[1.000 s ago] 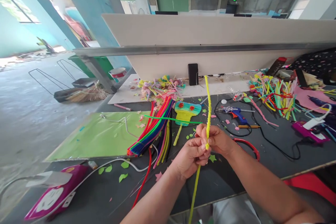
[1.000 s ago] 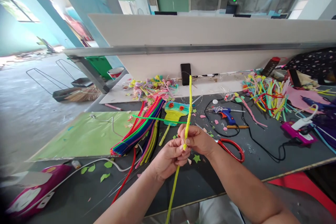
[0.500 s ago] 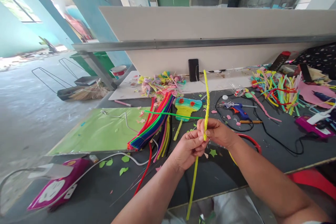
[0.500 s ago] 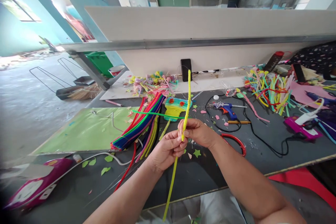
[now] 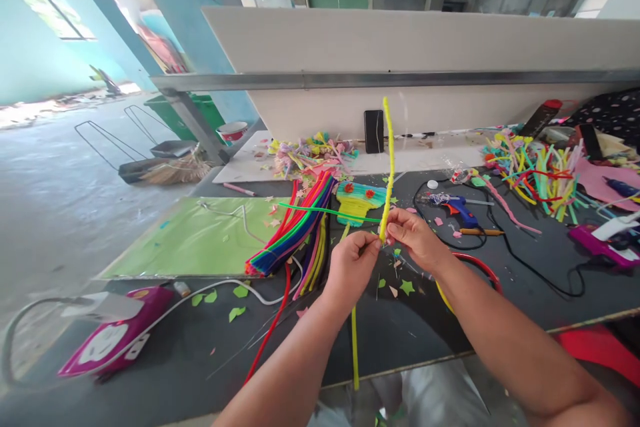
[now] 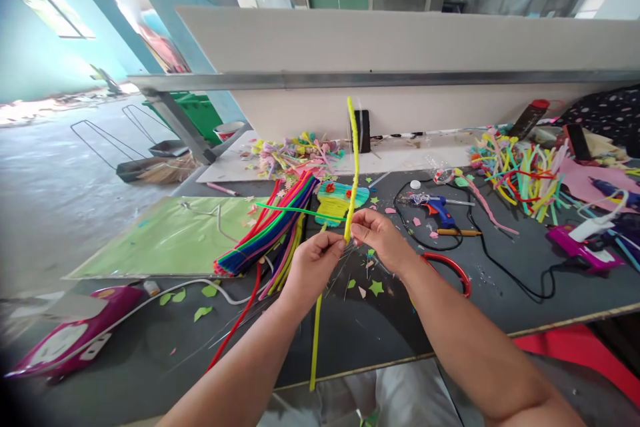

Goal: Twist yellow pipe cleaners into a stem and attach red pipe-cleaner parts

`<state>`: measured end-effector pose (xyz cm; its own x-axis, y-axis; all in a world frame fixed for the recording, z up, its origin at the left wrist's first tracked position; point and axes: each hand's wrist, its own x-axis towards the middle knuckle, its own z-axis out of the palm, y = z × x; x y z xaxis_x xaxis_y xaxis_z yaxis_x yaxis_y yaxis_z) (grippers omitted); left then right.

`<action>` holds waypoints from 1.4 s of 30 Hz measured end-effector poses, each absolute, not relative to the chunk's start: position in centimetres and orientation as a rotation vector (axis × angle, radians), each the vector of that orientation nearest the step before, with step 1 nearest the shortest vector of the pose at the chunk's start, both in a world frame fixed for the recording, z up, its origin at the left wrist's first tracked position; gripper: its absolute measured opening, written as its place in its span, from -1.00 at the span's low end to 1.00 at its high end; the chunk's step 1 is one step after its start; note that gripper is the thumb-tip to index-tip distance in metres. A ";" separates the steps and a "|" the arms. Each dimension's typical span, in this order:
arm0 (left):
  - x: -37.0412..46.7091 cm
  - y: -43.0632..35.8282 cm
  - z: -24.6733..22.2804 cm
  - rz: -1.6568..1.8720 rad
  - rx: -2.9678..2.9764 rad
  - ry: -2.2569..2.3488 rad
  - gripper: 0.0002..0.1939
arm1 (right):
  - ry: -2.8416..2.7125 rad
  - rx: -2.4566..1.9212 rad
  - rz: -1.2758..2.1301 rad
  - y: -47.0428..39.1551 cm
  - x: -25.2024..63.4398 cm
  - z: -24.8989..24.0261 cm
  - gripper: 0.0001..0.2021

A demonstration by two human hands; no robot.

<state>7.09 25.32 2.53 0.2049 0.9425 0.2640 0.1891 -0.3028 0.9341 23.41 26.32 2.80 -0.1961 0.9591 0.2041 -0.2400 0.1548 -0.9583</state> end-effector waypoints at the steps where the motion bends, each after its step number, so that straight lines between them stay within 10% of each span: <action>1: 7.2 25.3 2.5 1.201 1.736 1.113 -0.86 | -1.293 -0.828 1.296 26.3 23.3 2.7 -0.79; 17: 7.8 25.1 1.2 1.241 2.112 1.119 -0.85 | -1.816 -1.448 0.557 26.0 23.7 3.1 -0.66; 42: 7.7 25.4 1.8 1.044 1.377 1.011 -0.87 | -1.476 -0.997 1.230 26.2 23.6 1.7 -0.78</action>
<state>7.65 25.41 1.80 0.2527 0.9663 0.0496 0.0185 -0.0561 0.9983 23.64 26.16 1.68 -0.2289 0.9607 0.1570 0.0186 0.1656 -0.9860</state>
